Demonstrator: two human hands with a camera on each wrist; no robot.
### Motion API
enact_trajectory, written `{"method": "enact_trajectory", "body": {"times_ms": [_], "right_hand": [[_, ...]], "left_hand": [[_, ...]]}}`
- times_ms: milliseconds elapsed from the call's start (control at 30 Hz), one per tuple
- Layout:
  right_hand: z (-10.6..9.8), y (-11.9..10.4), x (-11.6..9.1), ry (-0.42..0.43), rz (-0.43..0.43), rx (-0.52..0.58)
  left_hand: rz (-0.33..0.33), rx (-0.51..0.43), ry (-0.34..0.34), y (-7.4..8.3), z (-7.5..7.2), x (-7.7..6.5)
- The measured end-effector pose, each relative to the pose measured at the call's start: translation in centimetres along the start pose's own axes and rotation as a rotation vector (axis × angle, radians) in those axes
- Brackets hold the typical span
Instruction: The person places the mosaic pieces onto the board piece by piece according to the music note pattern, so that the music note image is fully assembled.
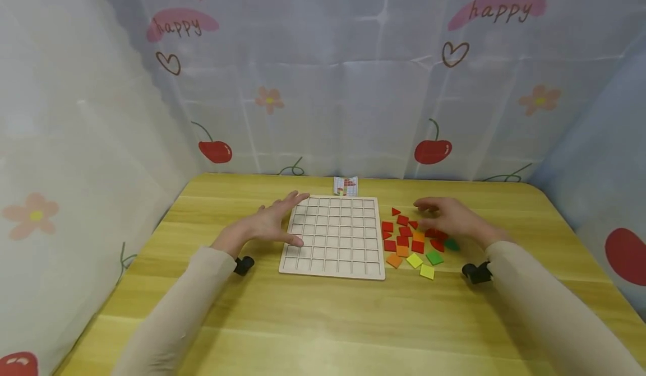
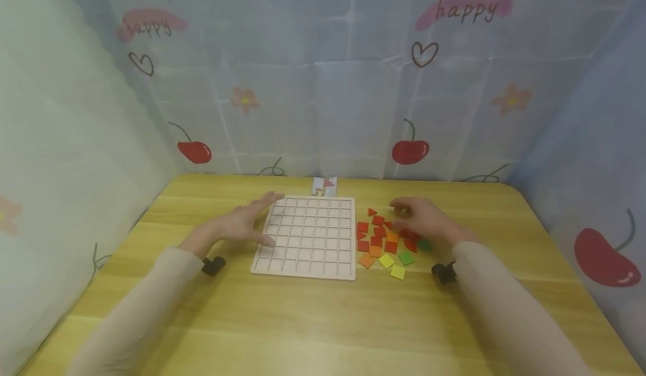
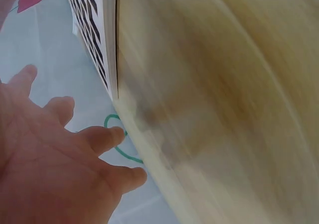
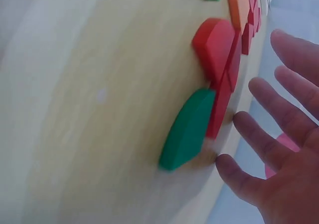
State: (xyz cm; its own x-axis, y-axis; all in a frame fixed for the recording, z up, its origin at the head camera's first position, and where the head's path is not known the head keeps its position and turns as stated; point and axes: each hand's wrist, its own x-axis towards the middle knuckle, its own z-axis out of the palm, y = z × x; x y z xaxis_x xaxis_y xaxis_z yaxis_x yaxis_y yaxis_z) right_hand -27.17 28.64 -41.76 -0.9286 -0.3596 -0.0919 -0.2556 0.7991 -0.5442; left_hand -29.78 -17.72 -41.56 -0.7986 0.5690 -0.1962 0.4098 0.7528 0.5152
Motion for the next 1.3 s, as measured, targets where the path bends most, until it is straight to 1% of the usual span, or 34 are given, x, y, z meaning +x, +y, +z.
{"method": "enact_trajectory", "body": {"times_ms": [133, 233, 367, 467, 600, 700, 767, 933, 1033, 1167, 1300], "right_hand": [[0.0, -0.6, 0.9, -0.017, 0.026, -0.003], [0.2, -1.0, 1.5, -0.036, 0.047, -0.021], [0.6, -1.5, 2.3, -0.045, 0.03, -0.054], [0.9, -1.7, 2.7, -0.045, 0.024, -0.055], [1.2, -1.7, 2.9, -0.044, 0.053, -0.042], [1.3, -1.8, 3.1, -0.045, 0.059, -0.043], [1.4, -1.9, 3.3, -0.047, 0.046, -0.052], [1.7, -2.1, 3.4, -0.045, 0.045, -0.072], [1.8, -2.1, 3.4, -0.042, 0.057, -0.073], [1.7, -2.1, 3.3, -0.047, 0.073, -0.076], [1.7, -2.2, 3.2, -0.054, 0.059, -0.097]], "left_hand": [[0.025, -0.059, -0.029, 0.1, 0.2, 0.3], [0.032, -0.091, -0.052, 0.2, 0.4, 0.4], [0.024, -0.075, -0.061, 0.1, 0.4, 0.2], [0.02, -0.069, -0.069, -0.1, 0.4, 0.1], [0.011, -0.076, -0.092, -0.1, 0.5, 0.0], [-0.013, -0.064, -0.099, -0.1, 0.5, -0.1], [-0.031, -0.052, -0.101, -0.2, 0.6, -0.3], [-0.079, -0.025, -0.118, -0.4, 0.9, -0.5], [-0.1, -0.014, -0.123, -0.5, 1.1, -0.6], [-0.091, -0.016, -0.131, -0.6, 1.2, -0.6], [-0.08, -0.037, -0.131, -0.8, 1.4, -0.7]]}}
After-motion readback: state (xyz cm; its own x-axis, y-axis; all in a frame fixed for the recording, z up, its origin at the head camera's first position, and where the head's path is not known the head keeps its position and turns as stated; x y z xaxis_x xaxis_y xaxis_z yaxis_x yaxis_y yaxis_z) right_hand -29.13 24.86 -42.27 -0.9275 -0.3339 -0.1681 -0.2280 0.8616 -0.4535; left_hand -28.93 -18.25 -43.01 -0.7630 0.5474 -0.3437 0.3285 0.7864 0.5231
